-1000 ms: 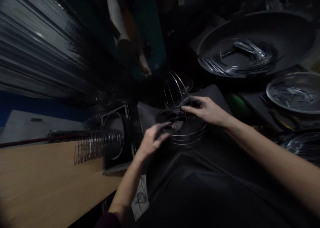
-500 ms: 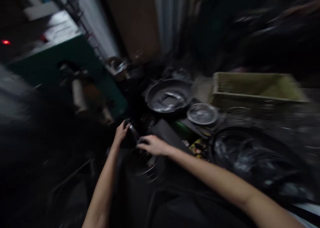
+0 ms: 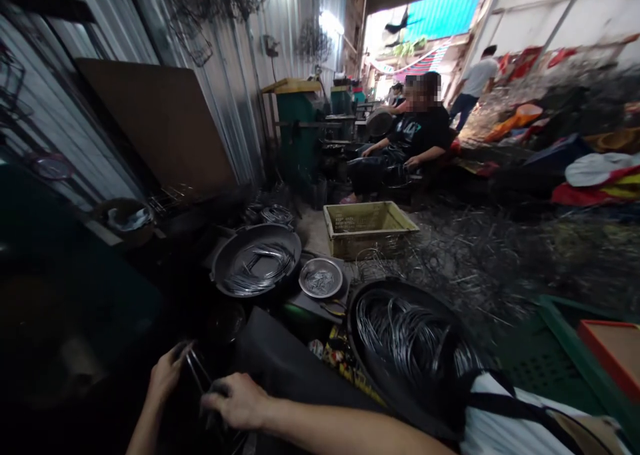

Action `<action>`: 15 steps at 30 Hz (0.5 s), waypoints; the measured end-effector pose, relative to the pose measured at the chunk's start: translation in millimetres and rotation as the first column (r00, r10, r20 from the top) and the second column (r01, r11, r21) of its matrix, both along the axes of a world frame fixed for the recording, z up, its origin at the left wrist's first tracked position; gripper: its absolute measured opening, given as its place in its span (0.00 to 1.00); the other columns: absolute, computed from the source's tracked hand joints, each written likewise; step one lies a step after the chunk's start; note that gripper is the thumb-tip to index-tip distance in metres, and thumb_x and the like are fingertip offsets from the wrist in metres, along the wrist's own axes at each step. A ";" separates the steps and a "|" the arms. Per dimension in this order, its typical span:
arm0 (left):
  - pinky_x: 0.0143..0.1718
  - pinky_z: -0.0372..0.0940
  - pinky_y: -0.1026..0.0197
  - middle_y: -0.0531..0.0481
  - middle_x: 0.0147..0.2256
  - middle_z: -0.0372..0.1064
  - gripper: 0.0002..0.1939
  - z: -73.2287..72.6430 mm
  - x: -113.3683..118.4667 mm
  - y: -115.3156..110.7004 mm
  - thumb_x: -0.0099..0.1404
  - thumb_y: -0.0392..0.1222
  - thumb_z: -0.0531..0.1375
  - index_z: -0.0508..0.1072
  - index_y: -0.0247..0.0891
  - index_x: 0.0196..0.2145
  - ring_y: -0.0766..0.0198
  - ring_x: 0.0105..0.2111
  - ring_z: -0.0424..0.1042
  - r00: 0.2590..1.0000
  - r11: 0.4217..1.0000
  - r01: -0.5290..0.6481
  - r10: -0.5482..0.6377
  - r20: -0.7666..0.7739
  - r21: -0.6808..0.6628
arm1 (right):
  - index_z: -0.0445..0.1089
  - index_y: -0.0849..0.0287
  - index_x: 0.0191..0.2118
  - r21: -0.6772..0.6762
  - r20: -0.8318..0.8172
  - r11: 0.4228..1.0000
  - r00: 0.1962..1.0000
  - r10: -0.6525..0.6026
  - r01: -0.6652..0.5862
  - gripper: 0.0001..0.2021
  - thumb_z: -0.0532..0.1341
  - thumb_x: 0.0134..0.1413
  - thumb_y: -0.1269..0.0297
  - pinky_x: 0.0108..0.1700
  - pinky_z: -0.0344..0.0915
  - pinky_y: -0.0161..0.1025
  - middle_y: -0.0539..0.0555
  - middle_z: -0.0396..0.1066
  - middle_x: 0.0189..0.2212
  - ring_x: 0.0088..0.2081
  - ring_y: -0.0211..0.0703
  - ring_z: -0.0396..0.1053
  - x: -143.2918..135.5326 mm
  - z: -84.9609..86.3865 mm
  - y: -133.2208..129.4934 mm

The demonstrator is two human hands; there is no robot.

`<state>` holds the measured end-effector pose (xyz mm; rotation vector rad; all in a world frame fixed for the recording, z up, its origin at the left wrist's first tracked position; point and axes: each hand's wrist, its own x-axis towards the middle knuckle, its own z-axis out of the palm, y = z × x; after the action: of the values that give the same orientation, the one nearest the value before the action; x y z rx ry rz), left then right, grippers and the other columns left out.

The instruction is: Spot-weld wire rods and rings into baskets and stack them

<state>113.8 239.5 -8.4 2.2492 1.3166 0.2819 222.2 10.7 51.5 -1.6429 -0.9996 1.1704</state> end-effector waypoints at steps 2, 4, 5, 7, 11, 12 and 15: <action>0.46 0.67 0.60 0.43 0.45 0.74 0.24 5.6 1.7 0.4 0.63 0.52 0.51 0.73 0.35 0.48 0.52 0.48 0.72 1.000 0.998 -0.018 0.018 -0.001 -0.064 | 0.74 0.61 0.35 0.032 -0.065 0.996 0.995 -0.081 0.084 0.08 0.59 0.57 0.65 0.29 0.56 0.28 0.47 0.68 0.25 0.27 0.31 0.61 5.4 5.7 4.7; 0.49 0.66 0.56 0.40 0.49 0.72 0.29 9.4 5.5 0.5 0.63 0.55 0.49 0.70 0.34 0.53 0.49 0.51 0.70 0.998 0.992 -0.048 0.044 -0.043 -0.115 | 0.74 0.62 0.36 0.051 -0.163 0.987 0.976 -0.143 0.153 0.07 0.59 0.57 0.70 0.28 0.56 0.27 0.46 0.65 0.24 0.24 0.29 0.59 18.4 18.8 11.4; 0.49 0.66 0.53 0.39 0.49 0.71 0.31 9.8 7.3 1.4 0.63 0.57 0.48 0.69 0.34 0.54 0.47 0.52 0.69 0.996 0.990 -0.061 0.052 -0.075 -0.128 | 0.74 0.62 0.38 0.040 -0.216 0.985 0.964 -0.153 0.165 0.07 0.59 0.57 0.71 0.26 0.56 0.27 0.45 0.63 0.22 0.22 0.29 0.58 26.8 26.8 14.7; 0.50 0.65 0.49 0.39 0.50 0.71 0.32 7.3 9.5 5.4 0.63 0.59 0.46 0.68 0.36 0.56 0.44 0.53 0.67 0.991 0.986 -0.062 0.043 -0.125 -0.155 | 0.73 0.62 0.41 -0.015 -0.322 0.990 0.937 -0.136 0.138 0.08 0.57 0.58 0.70 0.22 0.53 0.27 0.43 0.58 0.19 0.17 0.27 0.52 42.6 41.9 19.0; 0.54 0.63 0.54 0.45 0.53 0.68 0.27 -6.5 8.1 19.1 0.62 0.53 0.48 0.71 0.38 0.52 0.50 0.55 0.66 0.998 0.986 0.069 -0.068 0.012 -0.152 | 0.72 0.61 0.43 -0.122 -0.419 0.991 0.903 -0.095 0.048 0.11 0.54 0.62 0.67 0.17 0.50 0.27 0.42 0.55 0.17 0.13 0.27 0.49 42.9 51.5 13.0; 0.55 0.63 0.56 0.46 0.53 0.69 0.26 -9.6 7.7 22.5 0.61 0.52 0.48 0.73 0.38 0.49 0.51 0.55 0.66 0.996 0.985 0.086 -0.080 0.047 -0.148 | 0.72 0.62 0.42 -0.137 -0.402 0.989 0.910 -0.104 0.052 0.10 0.54 0.62 0.68 0.17 0.50 0.27 0.43 0.57 0.17 0.14 0.27 0.51 36.0 49.6 9.2; 0.53 0.64 0.56 0.47 0.47 0.74 0.24 -13.0 9.1 29.7 0.58 0.53 0.50 0.76 0.39 0.42 0.50 0.52 0.69 0.995 0.979 0.091 -0.084 0.045 -0.183 | 0.72 0.63 0.39 -0.162 -0.328 0.981 0.932 -0.155 0.106 0.09 0.54 0.61 0.72 0.18 0.51 0.27 0.43 0.59 0.18 0.15 0.27 0.53 12.8 43.0 -1.5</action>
<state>122.9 269.2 -21.4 2.1282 1.1705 0.1614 235.0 9.2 94.6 -1.5203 -0.5901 1.4008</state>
